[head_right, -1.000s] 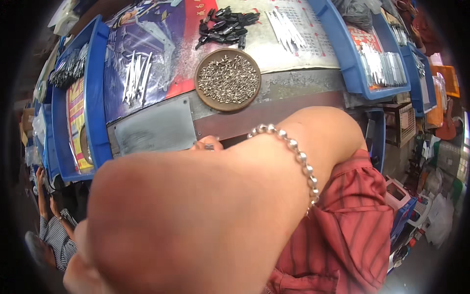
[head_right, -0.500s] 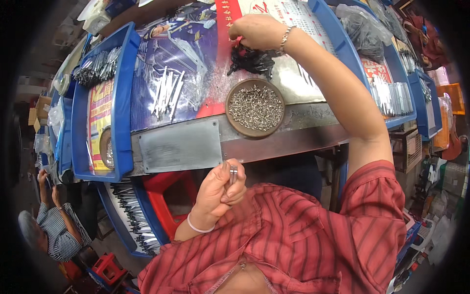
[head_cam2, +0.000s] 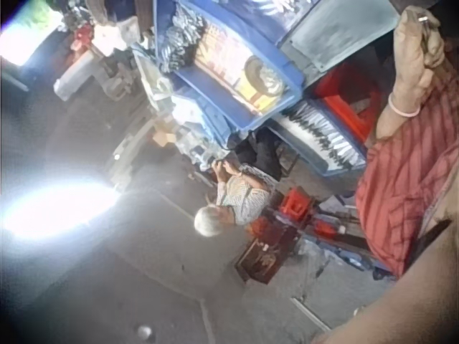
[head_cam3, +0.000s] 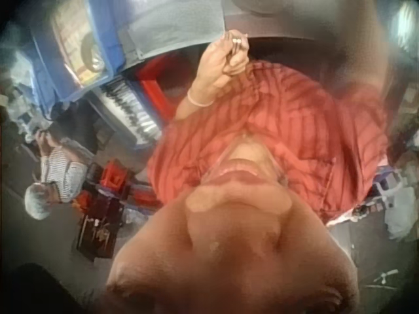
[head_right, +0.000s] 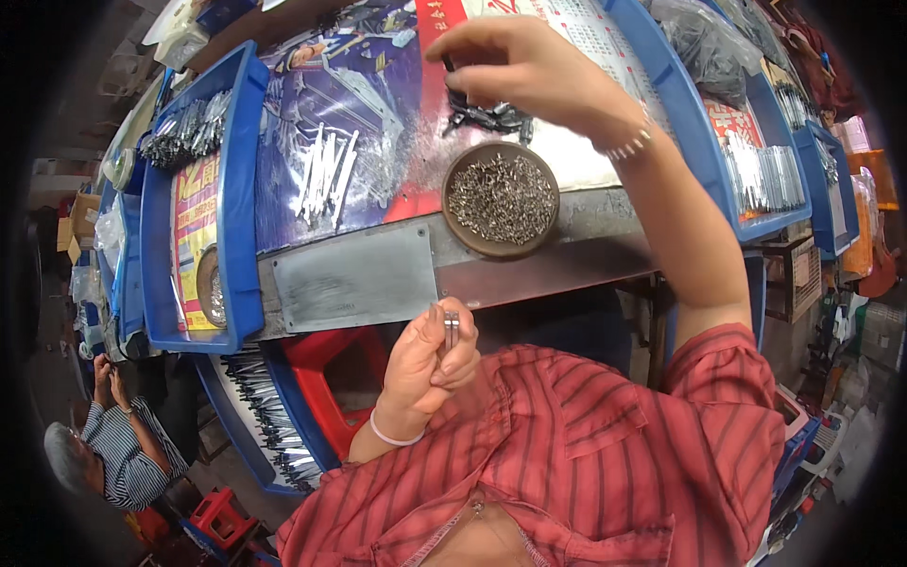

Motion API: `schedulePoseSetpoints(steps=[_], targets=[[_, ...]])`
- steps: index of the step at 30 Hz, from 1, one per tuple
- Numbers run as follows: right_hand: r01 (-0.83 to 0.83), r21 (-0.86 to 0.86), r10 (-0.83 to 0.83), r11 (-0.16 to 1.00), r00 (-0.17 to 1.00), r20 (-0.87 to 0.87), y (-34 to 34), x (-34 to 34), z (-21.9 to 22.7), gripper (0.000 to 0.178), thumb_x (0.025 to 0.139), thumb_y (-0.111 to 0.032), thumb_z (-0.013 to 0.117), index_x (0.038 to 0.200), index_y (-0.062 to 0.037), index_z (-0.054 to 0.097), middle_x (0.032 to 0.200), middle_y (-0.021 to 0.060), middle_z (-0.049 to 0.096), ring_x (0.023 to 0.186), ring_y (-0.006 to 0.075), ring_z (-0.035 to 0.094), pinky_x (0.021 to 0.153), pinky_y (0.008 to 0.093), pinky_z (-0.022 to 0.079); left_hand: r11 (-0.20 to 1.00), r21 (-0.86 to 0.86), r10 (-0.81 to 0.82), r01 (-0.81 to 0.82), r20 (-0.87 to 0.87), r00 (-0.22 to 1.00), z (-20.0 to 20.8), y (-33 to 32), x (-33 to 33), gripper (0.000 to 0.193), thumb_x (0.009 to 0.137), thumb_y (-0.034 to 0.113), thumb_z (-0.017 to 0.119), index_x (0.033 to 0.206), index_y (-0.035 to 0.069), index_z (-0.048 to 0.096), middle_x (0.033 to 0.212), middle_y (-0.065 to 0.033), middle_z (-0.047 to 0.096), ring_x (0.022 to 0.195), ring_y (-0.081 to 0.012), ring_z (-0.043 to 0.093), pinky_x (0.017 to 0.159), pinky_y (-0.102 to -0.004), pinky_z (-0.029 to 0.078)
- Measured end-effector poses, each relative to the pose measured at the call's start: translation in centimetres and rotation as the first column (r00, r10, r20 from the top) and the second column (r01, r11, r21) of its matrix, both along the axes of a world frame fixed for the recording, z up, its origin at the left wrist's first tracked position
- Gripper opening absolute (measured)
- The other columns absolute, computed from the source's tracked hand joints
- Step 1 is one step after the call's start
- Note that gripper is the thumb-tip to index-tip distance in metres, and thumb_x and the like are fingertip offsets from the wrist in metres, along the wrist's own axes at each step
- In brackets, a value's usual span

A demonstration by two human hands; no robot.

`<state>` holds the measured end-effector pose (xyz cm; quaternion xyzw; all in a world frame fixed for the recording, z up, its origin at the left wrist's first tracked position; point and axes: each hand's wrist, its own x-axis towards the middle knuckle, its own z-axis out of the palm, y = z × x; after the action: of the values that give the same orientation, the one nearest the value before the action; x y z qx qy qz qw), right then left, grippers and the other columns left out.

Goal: The person assembles drafting compasses by hand, taking metal legs, plastic fittings, and pins from containers on the table and attaching the components together.

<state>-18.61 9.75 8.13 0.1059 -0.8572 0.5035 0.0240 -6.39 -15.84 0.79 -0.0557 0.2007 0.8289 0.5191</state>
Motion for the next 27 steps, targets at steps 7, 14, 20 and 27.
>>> schedulePoseSetpoints(steps=[7,14,20,27], targets=[[0.317,-0.748,0.183,0.584,0.846,0.501,-3.8,9.7,-2.8,0.020,0.087,-0.011,0.060,0.102,0.0019,0.061,0.084,0.0026,0.061,0.063,0.0072,0.057,0.057,0.0216,0.049,0.999,-0.011,-0.031,0.031,0.020,0.999,0.3,1.1,-0.3,0.036,0.097,0.037,0.039,0.094,0.003,0.051,0.053,-0.0004,0.040,0.039,-0.0040,0.028,0.036,-0.0180,0.021],[0.356,-0.801,0.220,0.481,0.835,0.504,-5.1,12.1,-5.2,0.020,0.090,-0.019,0.060,0.094,0.0004,0.063,0.077,0.0010,0.060,0.057,0.0051,0.053,0.051,0.0208,0.046,0.999,0.032,-0.011,0.010,0.007,1.000,0.6,1.7,0.4,0.035,0.097,0.034,0.042,0.094,0.001,0.051,0.057,-0.0010,0.043,0.040,-0.0035,0.030,0.038,-0.0180,0.024],[0.340,-0.802,0.221,0.491,0.842,0.493,-5.4,12.9,-5.5,0.022,0.091,-0.021,0.058,0.092,-0.0004,0.062,0.075,-0.0002,0.058,0.055,0.0048,0.051,0.050,0.0192,0.042,0.999,-0.038,0.005,-0.004,0.004,1.000,0.5,2.2,1.0,0.038,0.098,0.037,0.037,0.097,0.002,0.051,0.057,-0.0016,0.043,0.041,-0.0050,0.031,0.038,-0.0186,0.024],[0.307,-0.762,0.188,0.570,0.854,0.485,-6.0,13.5,-5.9,0.022,0.093,-0.022,0.054,0.091,-0.0014,0.060,0.076,-0.0019,0.057,0.056,0.0039,0.052,0.051,0.0185,0.042,0.999,-0.038,-0.001,0.005,0.109,0.994,1.1,2.7,0.9,0.034,0.098,0.034,0.040,0.096,0.002,0.050,0.059,-0.0006,0.044,0.042,-0.0042,0.033,0.040,-0.0182,0.027]])
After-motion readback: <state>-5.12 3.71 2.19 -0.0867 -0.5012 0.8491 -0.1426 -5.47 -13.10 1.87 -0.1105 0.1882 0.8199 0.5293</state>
